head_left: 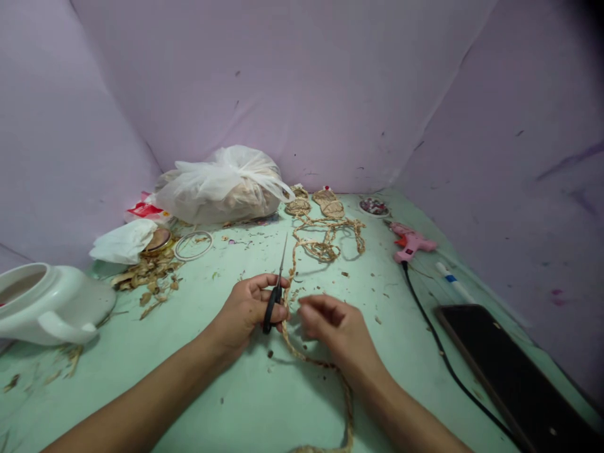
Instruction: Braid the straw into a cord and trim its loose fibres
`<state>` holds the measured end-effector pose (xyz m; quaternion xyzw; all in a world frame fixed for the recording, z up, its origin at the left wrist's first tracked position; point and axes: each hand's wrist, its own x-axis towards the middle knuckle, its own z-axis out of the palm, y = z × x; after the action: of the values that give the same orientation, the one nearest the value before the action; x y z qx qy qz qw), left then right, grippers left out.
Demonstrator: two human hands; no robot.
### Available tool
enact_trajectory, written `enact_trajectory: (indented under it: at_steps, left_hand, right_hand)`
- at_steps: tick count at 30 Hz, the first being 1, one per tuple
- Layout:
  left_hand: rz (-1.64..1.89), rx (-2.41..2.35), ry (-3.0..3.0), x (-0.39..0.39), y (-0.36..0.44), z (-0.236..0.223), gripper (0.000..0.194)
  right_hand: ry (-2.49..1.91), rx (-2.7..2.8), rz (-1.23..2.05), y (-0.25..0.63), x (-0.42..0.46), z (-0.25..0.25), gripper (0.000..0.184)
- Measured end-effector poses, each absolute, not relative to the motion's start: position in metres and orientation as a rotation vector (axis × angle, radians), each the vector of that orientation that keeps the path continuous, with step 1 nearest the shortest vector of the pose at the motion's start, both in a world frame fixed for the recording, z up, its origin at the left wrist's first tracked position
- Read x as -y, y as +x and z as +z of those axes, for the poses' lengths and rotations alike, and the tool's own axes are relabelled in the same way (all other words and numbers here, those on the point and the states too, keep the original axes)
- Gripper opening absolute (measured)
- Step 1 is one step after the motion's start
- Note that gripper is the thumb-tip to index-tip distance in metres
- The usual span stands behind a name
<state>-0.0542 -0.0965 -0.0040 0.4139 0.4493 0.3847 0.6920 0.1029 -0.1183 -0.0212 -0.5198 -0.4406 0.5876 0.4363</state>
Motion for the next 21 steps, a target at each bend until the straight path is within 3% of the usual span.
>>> enact_trajectory:
  at_steps: [3,12,17,21]
  left_hand:
    - [0.670,-0.883,1.018,0.102,-0.053,-0.002,0.039]
    - [0.168,-0.859,1.516,0.132,-0.034,0.005,0.022]
    - [0.141,-0.619,2.179,0.133,-0.040,0.008,0.025]
    - [0.143,-0.619,2.381,0.131,-0.041,0.008,0.026]
  right_hand:
    - [-1.198,0.794,1.475,0.121,0.104,-0.013,0.041]
    - [-0.922,0.433,1.712,0.155,0.071,0.004,0.020]
    - [-1.149,0.539,1.593,0.149,0.029,0.013,0.024]
    - [-1.223,0.591,1.564,0.129,0.001,0.014,0.022]
